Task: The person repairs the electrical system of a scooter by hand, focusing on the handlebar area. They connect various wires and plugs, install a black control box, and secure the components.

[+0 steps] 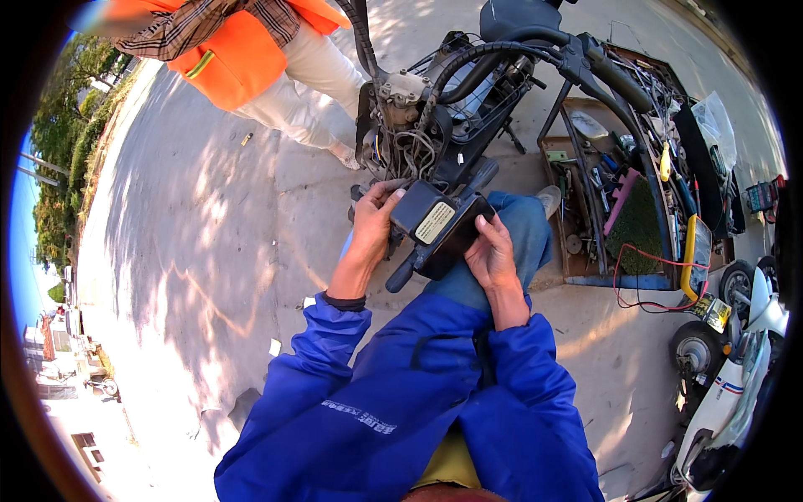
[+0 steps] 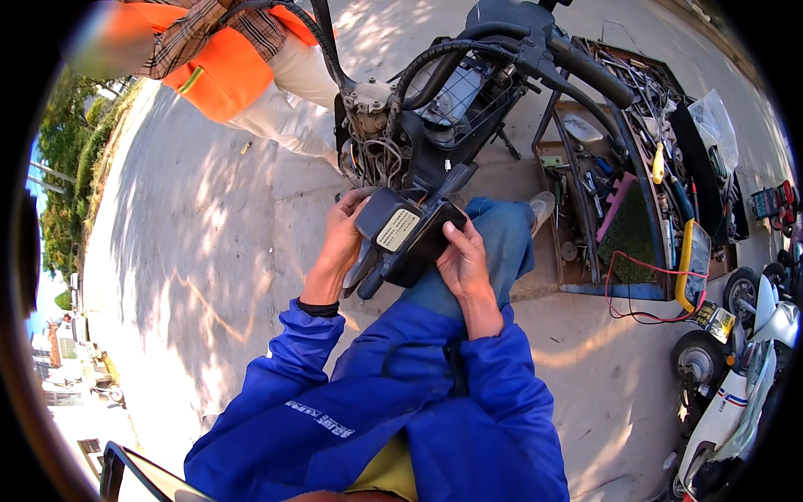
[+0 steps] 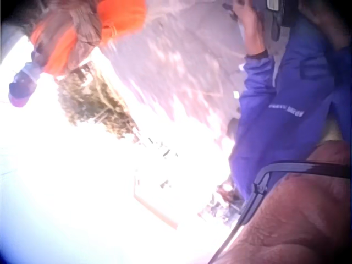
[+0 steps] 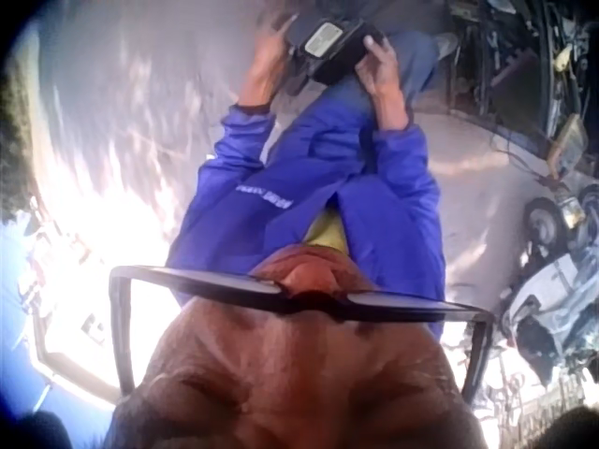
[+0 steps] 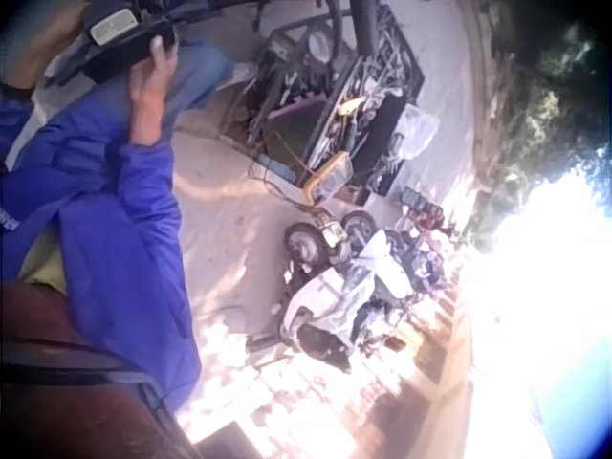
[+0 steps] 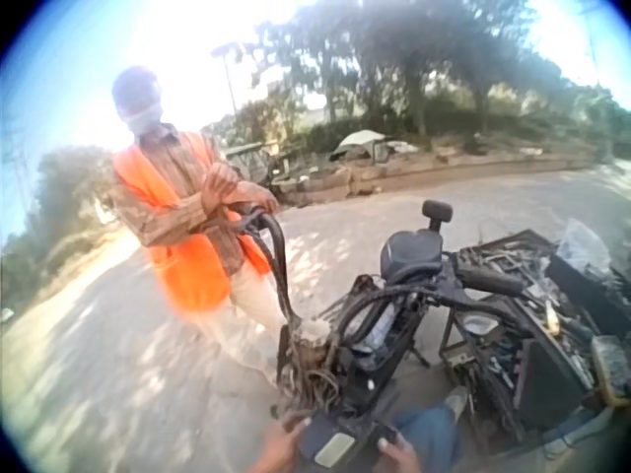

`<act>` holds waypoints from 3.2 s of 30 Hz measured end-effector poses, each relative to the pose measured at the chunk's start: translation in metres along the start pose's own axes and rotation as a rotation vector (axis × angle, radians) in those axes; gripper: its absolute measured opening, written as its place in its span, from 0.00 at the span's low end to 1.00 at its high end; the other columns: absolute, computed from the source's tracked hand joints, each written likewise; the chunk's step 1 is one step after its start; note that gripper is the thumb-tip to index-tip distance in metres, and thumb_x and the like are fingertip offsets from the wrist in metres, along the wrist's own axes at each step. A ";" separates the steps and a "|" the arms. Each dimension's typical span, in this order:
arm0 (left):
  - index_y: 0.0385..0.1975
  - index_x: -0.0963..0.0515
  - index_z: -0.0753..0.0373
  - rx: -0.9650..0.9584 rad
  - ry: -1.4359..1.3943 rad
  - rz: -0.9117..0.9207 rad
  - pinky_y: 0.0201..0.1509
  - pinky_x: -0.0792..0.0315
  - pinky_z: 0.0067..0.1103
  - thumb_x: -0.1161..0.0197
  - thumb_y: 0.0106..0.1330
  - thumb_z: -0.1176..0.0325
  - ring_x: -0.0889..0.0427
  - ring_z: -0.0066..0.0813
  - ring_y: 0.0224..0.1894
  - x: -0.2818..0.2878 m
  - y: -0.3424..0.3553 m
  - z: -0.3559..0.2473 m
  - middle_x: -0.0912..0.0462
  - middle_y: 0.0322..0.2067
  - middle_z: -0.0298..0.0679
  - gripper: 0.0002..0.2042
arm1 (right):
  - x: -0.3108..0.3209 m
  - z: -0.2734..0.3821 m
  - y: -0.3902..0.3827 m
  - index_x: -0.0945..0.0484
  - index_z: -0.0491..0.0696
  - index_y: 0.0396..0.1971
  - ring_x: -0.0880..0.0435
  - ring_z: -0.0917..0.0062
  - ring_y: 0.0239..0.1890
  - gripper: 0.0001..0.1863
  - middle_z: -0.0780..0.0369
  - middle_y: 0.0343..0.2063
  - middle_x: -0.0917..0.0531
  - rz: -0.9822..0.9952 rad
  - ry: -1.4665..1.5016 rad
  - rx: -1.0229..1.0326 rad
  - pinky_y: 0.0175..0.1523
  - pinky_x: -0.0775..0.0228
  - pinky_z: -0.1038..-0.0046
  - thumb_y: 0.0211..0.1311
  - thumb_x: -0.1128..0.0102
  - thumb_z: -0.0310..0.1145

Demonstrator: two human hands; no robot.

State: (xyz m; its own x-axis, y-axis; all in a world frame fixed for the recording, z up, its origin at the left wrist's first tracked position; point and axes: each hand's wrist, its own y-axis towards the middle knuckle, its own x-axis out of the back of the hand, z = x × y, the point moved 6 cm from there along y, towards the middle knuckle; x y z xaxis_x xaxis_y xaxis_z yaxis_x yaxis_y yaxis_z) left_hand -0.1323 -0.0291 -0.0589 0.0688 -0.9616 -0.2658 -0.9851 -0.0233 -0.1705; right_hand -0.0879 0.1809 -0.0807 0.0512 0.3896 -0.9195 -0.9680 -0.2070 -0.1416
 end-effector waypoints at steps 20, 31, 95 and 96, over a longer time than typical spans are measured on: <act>0.65 0.31 0.71 0.141 0.014 0.089 0.42 0.24 0.17 0.41 0.79 0.64 0.18 0.19 0.41 0.007 -0.013 0.003 0.17 0.44 0.36 0.22 | -0.002 -0.002 0.001 0.27 0.42 0.60 0.18 0.63 0.62 0.20 0.53 0.58 0.19 0.083 0.098 -0.027 0.69 0.27 0.57 0.77 0.43 0.39; 0.54 0.27 0.70 0.149 -0.218 -0.001 0.48 0.21 0.23 0.41 0.79 0.63 0.16 0.25 0.43 -0.005 -0.015 0.025 0.17 0.43 0.38 0.16 | 0.005 0.001 -0.002 0.27 0.44 0.58 0.17 0.63 0.60 0.17 0.54 0.57 0.18 0.085 0.069 0.023 0.67 0.26 0.58 0.78 0.45 0.39; 0.58 0.22 0.69 0.140 0.132 0.311 0.43 0.23 0.19 0.32 0.71 0.66 0.16 0.21 0.37 -0.009 0.006 -0.035 0.12 0.40 0.38 0.20 | 0.006 0.000 0.005 0.37 0.41 0.71 0.26 0.56 0.69 0.33 0.51 0.67 0.25 0.220 0.316 -0.178 0.73 0.35 0.48 0.81 0.55 0.52; 0.58 0.22 0.68 0.143 0.152 0.330 0.37 0.26 0.17 0.34 0.72 0.66 0.19 0.17 0.32 -0.010 0.006 -0.036 0.12 0.37 0.35 0.19 | 0.008 0.001 0.005 0.36 0.42 0.71 0.25 0.56 0.69 0.33 0.51 0.67 0.25 0.205 0.298 -0.170 0.73 0.35 0.48 0.81 0.55 0.53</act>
State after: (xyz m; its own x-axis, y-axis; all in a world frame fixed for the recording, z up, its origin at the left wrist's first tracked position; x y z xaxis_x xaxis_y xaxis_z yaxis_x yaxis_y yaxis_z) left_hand -0.1447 -0.0294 -0.0227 -0.2832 -0.9406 -0.1873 -0.9175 0.3226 -0.2328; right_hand -0.0931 0.1838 -0.0886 -0.0456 0.0531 -0.9975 -0.9126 -0.4084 0.0200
